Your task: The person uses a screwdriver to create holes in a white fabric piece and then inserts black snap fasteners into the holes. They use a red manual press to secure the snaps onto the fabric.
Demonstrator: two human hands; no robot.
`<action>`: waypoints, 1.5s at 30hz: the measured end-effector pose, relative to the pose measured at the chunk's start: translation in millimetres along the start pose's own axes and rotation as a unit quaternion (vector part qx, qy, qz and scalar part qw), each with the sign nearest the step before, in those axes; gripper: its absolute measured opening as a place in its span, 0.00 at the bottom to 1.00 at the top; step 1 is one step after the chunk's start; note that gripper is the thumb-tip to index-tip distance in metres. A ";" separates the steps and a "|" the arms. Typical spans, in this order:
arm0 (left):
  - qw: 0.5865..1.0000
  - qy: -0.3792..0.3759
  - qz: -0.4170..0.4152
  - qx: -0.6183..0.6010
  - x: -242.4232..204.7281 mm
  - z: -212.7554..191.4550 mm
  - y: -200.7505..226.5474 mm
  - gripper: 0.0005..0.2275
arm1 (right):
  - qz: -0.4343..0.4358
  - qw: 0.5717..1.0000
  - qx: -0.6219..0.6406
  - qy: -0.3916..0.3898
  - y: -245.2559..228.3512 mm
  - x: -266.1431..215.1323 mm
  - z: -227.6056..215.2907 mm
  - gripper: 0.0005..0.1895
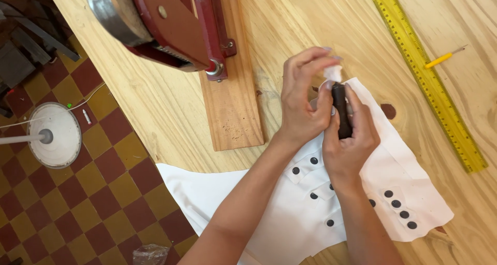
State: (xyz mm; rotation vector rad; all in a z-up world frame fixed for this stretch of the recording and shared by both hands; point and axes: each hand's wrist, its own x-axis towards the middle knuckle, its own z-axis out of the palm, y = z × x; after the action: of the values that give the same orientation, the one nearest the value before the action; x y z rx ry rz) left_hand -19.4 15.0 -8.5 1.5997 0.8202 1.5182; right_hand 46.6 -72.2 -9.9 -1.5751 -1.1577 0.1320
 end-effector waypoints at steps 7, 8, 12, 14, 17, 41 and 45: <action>0.990 0.012 0.079 0.114 -1.0 1.8 -20.9 0.07 | -0.018 0.999 -0.010 0.025 7.8 -3.7 -2.3 0.18; 0.986 0.022 0.088 0.137 0.3 0.7 -19.2 0.05 | -0.021 0.999 -0.016 0.024 8.3 -5.1 -1.6 0.18; 0.992 0.033 0.050 0.111 6.4 -4.6 -13.6 0.03 | -0.041 0.999 -0.017 0.018 5.5 -2.3 -5.9 0.18; 0.993 0.020 -0.115 -0.008 9.3 -6.3 -11.6 0.07 | -0.033 0.999 0.007 0.015 7.0 -2.9 -7.0 0.17; 0.965 0.021 -0.228 -0.131 6.2 -5.4 -7.1 0.11 | 0.001 0.999 0.051 0.005 8.1 -4.1 -8.5 0.16; 0.945 0.091 -0.289 -0.126 9.3 -13.3 -32.0 0.03 | -0.009 0.995 -0.043 0.088 4.2 14.1 -28.1 0.16; 0.927 0.017 -0.295 -0.232 11.1 0.8 -3.0 0.02 | -0.051 0.973 -0.184 0.131 29.4 42.3 -78.8 0.17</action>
State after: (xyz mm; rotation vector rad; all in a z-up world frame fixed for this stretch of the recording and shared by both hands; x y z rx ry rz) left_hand -17.6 25.9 -5.5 0.8722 0.7916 1.1815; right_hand 134.7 -93.2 16.0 -1.7861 -1.0911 -0.3708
